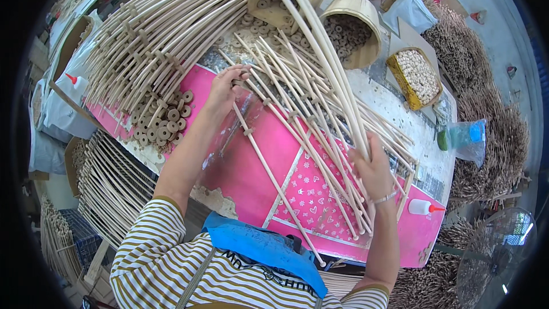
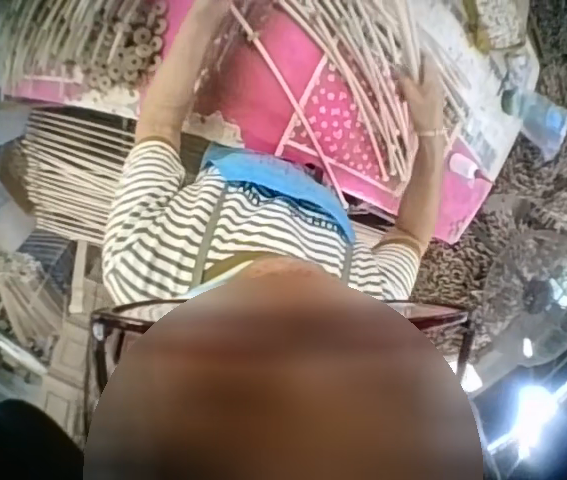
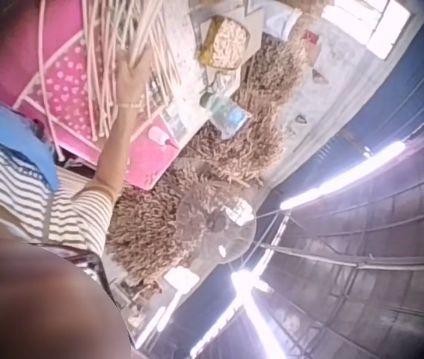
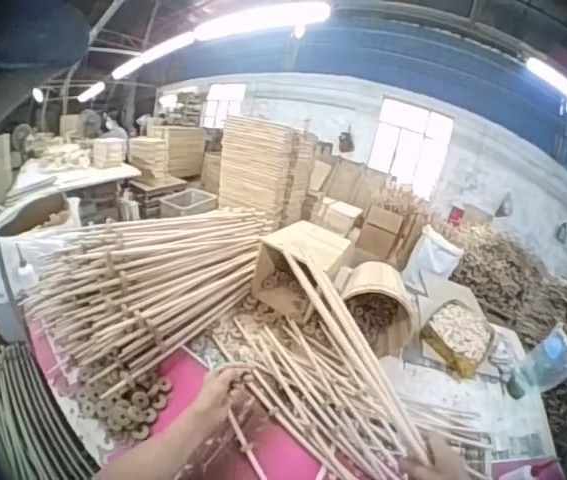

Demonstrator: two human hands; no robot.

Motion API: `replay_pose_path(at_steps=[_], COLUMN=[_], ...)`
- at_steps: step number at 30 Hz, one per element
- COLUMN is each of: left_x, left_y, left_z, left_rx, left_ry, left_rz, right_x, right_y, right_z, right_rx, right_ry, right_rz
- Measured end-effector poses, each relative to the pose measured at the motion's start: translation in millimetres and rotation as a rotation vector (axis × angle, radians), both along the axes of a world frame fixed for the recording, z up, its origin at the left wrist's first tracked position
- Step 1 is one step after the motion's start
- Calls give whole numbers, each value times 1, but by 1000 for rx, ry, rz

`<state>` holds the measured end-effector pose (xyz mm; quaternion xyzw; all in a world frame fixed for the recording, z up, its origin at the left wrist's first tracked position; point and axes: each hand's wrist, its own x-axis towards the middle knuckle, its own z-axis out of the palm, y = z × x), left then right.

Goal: Assembling bamboo poles into a screen structure using small wooden rings and adhesive.

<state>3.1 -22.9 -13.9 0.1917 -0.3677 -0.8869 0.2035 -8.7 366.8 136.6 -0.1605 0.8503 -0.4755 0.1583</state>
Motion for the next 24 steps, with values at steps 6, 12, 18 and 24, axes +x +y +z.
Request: replay_pose_path(at_steps=[6,12,18,24], left_x=[-5,-5,-6,-3], left_y=[-23,-25,-28,-28], left_z=[-14,-14,-22,-25], left_rx=[149,117,98,34], left_ry=[10,-17,-23,56], left_rz=[18,15,-15,-25], right_x=[54,86,96,97], right_y=[7,9,9,6], right_z=[3,-22,-37,-38], right_rx=[0,-82,-129,-166], right_ry=[-399,-584,-694,-648], right_rz=[46,89,81,64])
